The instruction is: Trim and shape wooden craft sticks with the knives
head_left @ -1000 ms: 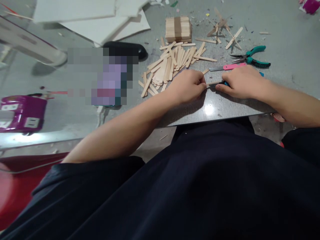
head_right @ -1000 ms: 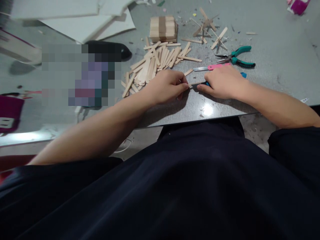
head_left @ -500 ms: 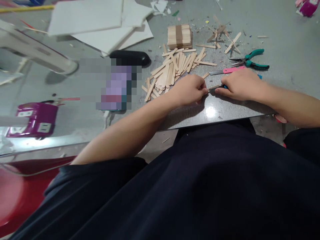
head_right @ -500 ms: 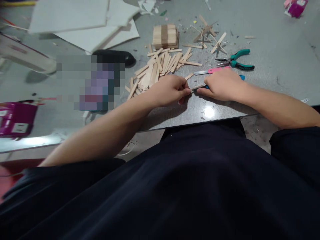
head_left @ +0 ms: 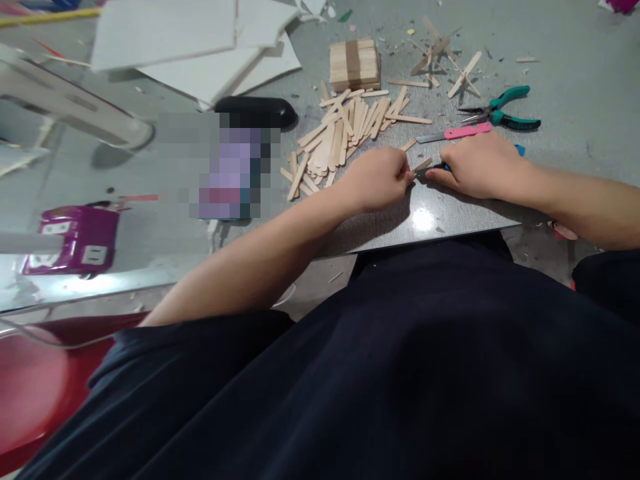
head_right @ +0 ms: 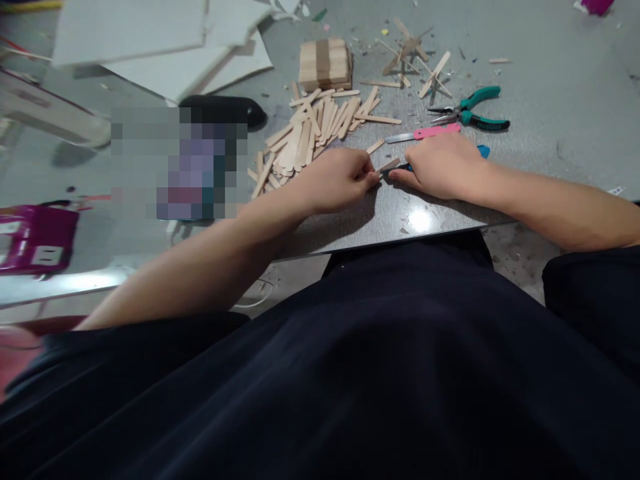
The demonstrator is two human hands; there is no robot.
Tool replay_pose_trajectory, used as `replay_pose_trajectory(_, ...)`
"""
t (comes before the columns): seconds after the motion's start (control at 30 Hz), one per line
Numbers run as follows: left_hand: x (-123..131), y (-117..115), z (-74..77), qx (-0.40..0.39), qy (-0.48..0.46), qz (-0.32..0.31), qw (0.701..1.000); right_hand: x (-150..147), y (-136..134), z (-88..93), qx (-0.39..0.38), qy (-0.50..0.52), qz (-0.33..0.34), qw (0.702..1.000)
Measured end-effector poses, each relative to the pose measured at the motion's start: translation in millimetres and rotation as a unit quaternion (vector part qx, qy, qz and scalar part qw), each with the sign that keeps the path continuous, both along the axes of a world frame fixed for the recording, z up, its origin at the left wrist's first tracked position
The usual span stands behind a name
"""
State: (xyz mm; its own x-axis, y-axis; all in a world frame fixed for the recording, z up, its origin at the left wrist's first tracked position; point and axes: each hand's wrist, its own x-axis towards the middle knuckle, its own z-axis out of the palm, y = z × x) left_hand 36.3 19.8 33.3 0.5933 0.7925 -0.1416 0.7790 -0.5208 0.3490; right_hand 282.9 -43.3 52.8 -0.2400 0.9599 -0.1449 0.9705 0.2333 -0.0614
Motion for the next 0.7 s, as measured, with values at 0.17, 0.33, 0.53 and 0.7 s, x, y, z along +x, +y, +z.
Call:
replay_pose_trajectory(0.17,-1.8,2.2,-3.2,-0.006,-0.019,0.005,1.0,-2.4,-1.3,2.0,-0.004,0.012,0.0,1.0)
replay_pose_trajectory(0.33,-4.4,2.8,-2.0,-0.029,-0.037,0.005,0.999,-10.8,-5.3,10.7,-0.02,0.002,-0.025,0.999)
replay_pose_trajectory(0.53,-1.4,-2.2,5.7,-0.021,-0.009,0.007,1.0,-15.1,-6.2,13.2,-0.021,-0.025,-0.029,0.999)
replay_pose_trajectory(0.7,-2.5,2.0,-6.1,0.01,-0.02,0.016,1.0,-16.5,-6.6,14.1,-0.024,-0.029,-0.031,0.999)
